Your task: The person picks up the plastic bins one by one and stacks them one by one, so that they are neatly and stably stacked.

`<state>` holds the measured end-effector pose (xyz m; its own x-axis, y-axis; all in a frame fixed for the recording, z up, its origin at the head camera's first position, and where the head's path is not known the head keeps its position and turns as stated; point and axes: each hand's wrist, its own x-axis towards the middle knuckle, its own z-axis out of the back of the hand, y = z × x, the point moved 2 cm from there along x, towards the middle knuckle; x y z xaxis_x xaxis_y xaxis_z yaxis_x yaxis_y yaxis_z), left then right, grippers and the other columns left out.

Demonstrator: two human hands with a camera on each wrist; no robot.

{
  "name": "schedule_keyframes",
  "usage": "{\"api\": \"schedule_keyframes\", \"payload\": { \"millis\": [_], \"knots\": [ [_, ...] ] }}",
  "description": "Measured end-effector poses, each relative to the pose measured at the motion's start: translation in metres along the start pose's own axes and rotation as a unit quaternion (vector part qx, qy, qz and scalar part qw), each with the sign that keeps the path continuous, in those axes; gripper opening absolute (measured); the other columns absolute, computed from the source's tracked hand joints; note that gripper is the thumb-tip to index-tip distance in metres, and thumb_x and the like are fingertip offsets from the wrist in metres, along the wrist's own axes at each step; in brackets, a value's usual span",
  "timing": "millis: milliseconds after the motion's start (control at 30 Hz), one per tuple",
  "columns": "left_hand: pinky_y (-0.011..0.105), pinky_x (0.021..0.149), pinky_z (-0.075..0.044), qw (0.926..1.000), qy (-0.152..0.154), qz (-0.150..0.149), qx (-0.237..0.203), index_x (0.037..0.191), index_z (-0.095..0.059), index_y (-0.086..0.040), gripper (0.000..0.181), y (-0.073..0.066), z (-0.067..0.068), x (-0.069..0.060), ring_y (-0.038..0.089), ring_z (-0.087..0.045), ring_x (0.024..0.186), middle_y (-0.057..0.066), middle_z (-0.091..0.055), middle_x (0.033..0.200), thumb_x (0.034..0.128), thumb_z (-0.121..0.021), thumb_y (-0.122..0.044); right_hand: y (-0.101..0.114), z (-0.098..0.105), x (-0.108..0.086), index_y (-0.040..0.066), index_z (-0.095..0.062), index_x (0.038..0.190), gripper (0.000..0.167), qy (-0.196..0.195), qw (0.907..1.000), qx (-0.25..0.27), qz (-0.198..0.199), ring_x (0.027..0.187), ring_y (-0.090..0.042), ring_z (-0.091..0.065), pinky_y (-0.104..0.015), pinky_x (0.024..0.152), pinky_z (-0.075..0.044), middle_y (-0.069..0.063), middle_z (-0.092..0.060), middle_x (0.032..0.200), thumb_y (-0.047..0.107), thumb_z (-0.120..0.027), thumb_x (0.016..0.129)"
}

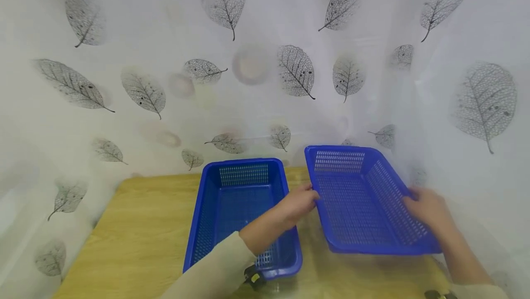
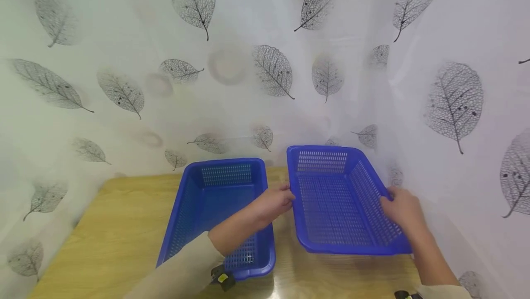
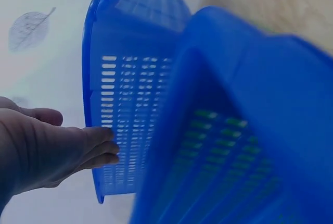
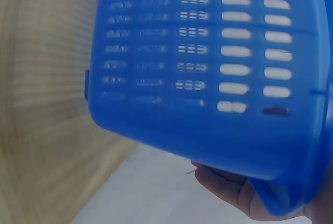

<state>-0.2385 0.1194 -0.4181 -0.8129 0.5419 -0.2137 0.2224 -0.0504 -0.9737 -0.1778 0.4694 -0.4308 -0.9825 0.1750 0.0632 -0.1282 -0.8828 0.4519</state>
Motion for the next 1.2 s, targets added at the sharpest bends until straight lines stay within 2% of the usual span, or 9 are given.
{"api": "schedule_keyframes", "payload": {
  "millis": [100,267,367,533,600,733,833,1000,1200],
  "knots": [
    [0.05,0.124,-0.034,1.0,0.006,-0.005,-0.002,0.154,-0.048,0.006,0.056,-0.01,0.015,-0.01,0.034,-0.042,0.151,0.015,-0.054,0.156,0.1,-0.054,-0.009,0.016,0.005,0.0,-0.025,-0.048,0.137,0.058,-0.001,0.9998,0.019,0.011,0.117,-0.069,-0.053,-0.077,0.097,-0.044,-0.049,-0.054,0.13,0.025,-0.053,0.108],
    [0.052,0.123,-0.036,0.9993,-0.015,-0.015,0.031,0.154,-0.048,0.003,0.051,-0.035,0.043,-0.033,0.034,-0.045,0.149,0.016,-0.057,0.152,0.107,-0.05,-0.016,0.049,0.016,-0.001,-0.018,-0.053,0.139,0.058,0.005,0.9976,0.068,0.012,0.114,-0.064,-0.059,-0.074,0.094,-0.047,-0.044,-0.061,0.127,0.032,-0.039,0.114],
    [0.051,0.123,-0.036,0.9985,-0.033,-0.019,0.04,0.159,-0.038,0.005,0.057,-0.05,0.059,-0.047,0.035,-0.043,0.151,0.019,-0.051,0.157,0.1093,-0.049,-0.02,0.072,0.023,0.0,-0.018,-0.052,0.141,0.061,0.013,0.9943,0.105,0.01,0.115,-0.061,-0.059,-0.072,0.095,-0.047,-0.043,-0.061,0.128,0.034,-0.036,0.115],
    [0.051,0.122,-0.037,0.9963,-0.056,-0.039,0.054,0.16,-0.038,0.003,0.056,-0.062,0.081,-0.072,0.036,-0.043,0.151,0.018,-0.048,0.16,0.1123,-0.048,-0.025,0.103,0.026,0.001,-0.017,-0.053,0.142,0.062,0.014,0.9921,0.12,0.032,0.092,-0.034,-0.071,-0.051,0.089,-0.056,-0.031,-0.073,0.111,0.036,-0.039,0.115],
    [0.052,0.122,-0.036,0.9956,-0.06,-0.048,0.053,0.16,-0.04,0.002,0.055,-0.064,0.089,-0.08,0.036,-0.044,0.15,0.018,-0.049,0.16,0.1128,-0.047,-0.026,0.113,0.024,0.0,-0.015,-0.057,0.14,0.061,0.004,0.9923,0.113,0.049,0.088,-0.027,-0.071,-0.043,0.085,-0.056,-0.025,-0.076,0.105,0.037,-0.04,0.115],
    [0.054,0.124,-0.032,0.9951,-0.059,-0.069,0.039,0.16,-0.037,0.004,0.056,-0.065,0.104,-0.095,0.038,-0.04,0.152,0.021,-0.045,0.162,0.113,-0.046,-0.024,0.13,0.017,-0.004,-0.011,-0.059,0.142,0.063,-0.005,0.9904,0.123,0.064,0.103,-0.044,-0.071,-0.057,0.091,-0.056,-0.029,-0.074,0.113,0.042,-0.039,0.115],
    [0.054,0.124,-0.032,0.9941,-0.068,-0.077,0.036,0.159,-0.036,0.006,0.055,-0.063,0.117,-0.107,0.039,-0.04,0.152,0.022,-0.045,0.161,0.1128,-0.046,-0.022,0.143,0.009,-0.005,-0.007,-0.062,0.141,0.061,-0.004,0.9872,0.145,0.066,0.117,-0.049,-0.064,-0.067,0.097,-0.05,-0.029,-0.072,0.12,0.043,-0.038,0.115],
    [0.058,0.117,-0.042,0.9892,-0.117,-0.058,0.066,0.162,-0.033,0.002,0.057,-0.057,0.135,-0.128,0.042,-0.052,0.142,0.024,-0.05,0.156,0.1128,-0.048,-0.024,0.166,-0.004,-0.012,-0.003,-0.066,0.139,0.052,-0.002,0.981,0.164,0.104,0.125,-0.045,-0.063,-0.065,0.103,-0.048,-0.023,-0.073,0.125,0.035,-0.038,0.116],
    [0.06,0.117,-0.041,0.9821,-0.157,-0.046,0.093,0.163,-0.029,0.005,0.062,-0.042,0.146,-0.147,0.042,-0.05,0.144,0.025,-0.045,0.161,0.1111,-0.052,-0.021,0.182,-0.024,-0.029,-0.005,-0.059,0.146,0.046,0.013,0.9732,0.19,0.129,0.123,-0.043,-0.067,-0.061,0.103,-0.053,-0.023,-0.071,0.132,0.027,-0.046,0.115]
  ]
}}
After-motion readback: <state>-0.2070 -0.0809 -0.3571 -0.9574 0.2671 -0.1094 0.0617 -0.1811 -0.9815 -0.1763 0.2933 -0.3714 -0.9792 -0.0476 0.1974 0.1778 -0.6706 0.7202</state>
